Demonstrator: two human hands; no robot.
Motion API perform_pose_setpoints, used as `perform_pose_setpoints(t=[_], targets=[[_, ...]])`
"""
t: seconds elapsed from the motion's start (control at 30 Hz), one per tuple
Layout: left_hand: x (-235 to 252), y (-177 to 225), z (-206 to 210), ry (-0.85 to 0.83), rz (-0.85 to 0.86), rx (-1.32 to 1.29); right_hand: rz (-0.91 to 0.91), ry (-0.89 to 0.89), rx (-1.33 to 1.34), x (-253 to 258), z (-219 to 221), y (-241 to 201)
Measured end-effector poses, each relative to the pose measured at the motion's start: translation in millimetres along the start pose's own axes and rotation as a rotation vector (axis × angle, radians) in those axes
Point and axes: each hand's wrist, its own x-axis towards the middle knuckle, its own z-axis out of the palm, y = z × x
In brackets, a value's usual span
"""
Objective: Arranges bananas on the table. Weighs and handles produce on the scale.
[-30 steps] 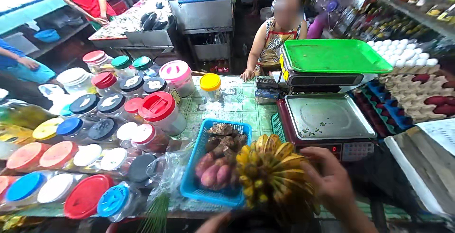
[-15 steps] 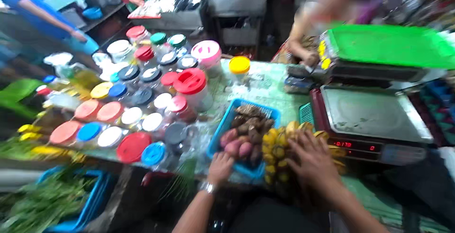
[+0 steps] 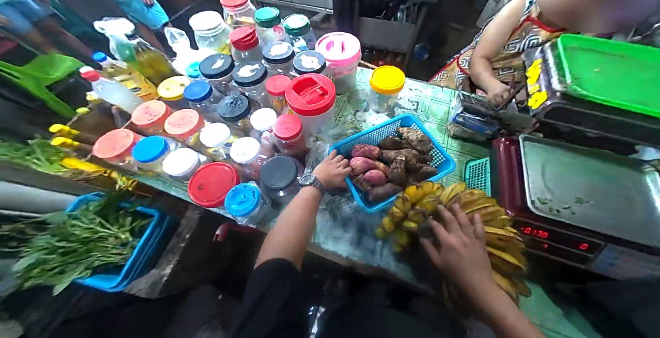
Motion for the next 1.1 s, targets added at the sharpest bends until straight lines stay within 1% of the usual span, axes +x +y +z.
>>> perform_pose_setpoints(t=[0.07,0.13,0.2,0.3,0.37,0.43,0.5,0.53,0.57,0.63,0.7,0.73,0.77,0.8,0.83,0.87,0.9,0.93,0.97,1.0,1.03,1.1], targets=[[8.6,-21.3,-9.8,-0.021,0.038,0.028,-0.014,-0.007,0.068,1.3,9.9,-13.2],[22.0,-36.3,-24.5,-0.113,0.071,0.075,0.007,0.018,0.188,4.2,11.5,-20.4],[36.4,-44.1,-37.8,-0.209,0.112,0.135,0.034,0.018,0.285,11.4,4.6,-24.0],[53.0,-52.7,-49.4,-0.260,0.116,0.158,-0.009,0.033,0.349,28.1,-8.6,-29.6],[63.1,-62.1,-49.2,-0.254,0.062,0.156,-0.059,-0.008,0.368,51.1,-15.9,-34.6],[72.0,-69.0,-47.0,-0.239,-0.044,0.106,-0.078,-0.101,0.380,87.6,-22.4,-35.3],[78.3,-67.7,-46.1,-0.186,-0.185,0.002,-0.016,-0.217,0.389,130.3,-25.6,-32.4],[77.8,-61.7,-47.9,-0.124,-0.252,-0.068,0.045,-0.252,0.394,151.3,-23.3,-28.4],[73.6,-56.0,-50.9,-0.026,-0.310,-0.130,0.132,-0.290,0.405,172.0,-18.6,-22.8],[43.0,-38.1,-66.7,0.195,-0.396,-0.311,0.339,-0.324,0.435,204.8,0.7,-7.3],[-28.6,-7.5,-83.5,0.462,-0.502,-0.569,0.497,-0.384,0.424,229.2,27.8,5.0],[-68.7,7.9,-78.2,0.602,-0.586,-0.703,0.532,-0.409,0.402,237.5,42.0,7.0],[-106.5,26.7,-66.3,0.743,-0.712,-0.830,0.543,-0.434,0.380,243.2,51.4,5.7],[-140.6,49.0,-52.8,0.853,-0.875,-0.925,0.551,-0.448,0.370,247.0,57.2,1.2],[-169.6,71.9,-40.4,0.883,-1.040,-0.976,0.559,-0.446,0.361,249.6,62.9,-4.9],[-192.8,94.2,-31.0,0.813,-1.179,-0.998,0.565,-0.430,0.346,250.6,69.0,-10.7],[-209.8,114.6,-22.9,0.701,-1.251,-1.018,0.569,-0.416,0.338,250.5,73.7,-16.6],[-220.4,131.8,-15.8,0.592,-1.266,-1.034,0.567,-0.407,0.330,250.0,76.4,-22.1],[-224.2,144.1,-11.5,0.517,-1.247,-1.021,0.558,-0.394,0.327,249.1,78.2,-27.0],[-221.2,150.4,-12.0,0.477,-1.209,-0.972,0.542,-0.380,0.332,247.2,80.3,-31.4],[-211.4,150.8,-17.1,0.467,-1.152,-0.904,0.524,-0.367,0.347,244.0,82.4,-35.0],[-173.8,138.2,-34.0,0.464,-1.017,-0.729,0.483,-0.355,0.371,231.3,82.6,-40.6]])
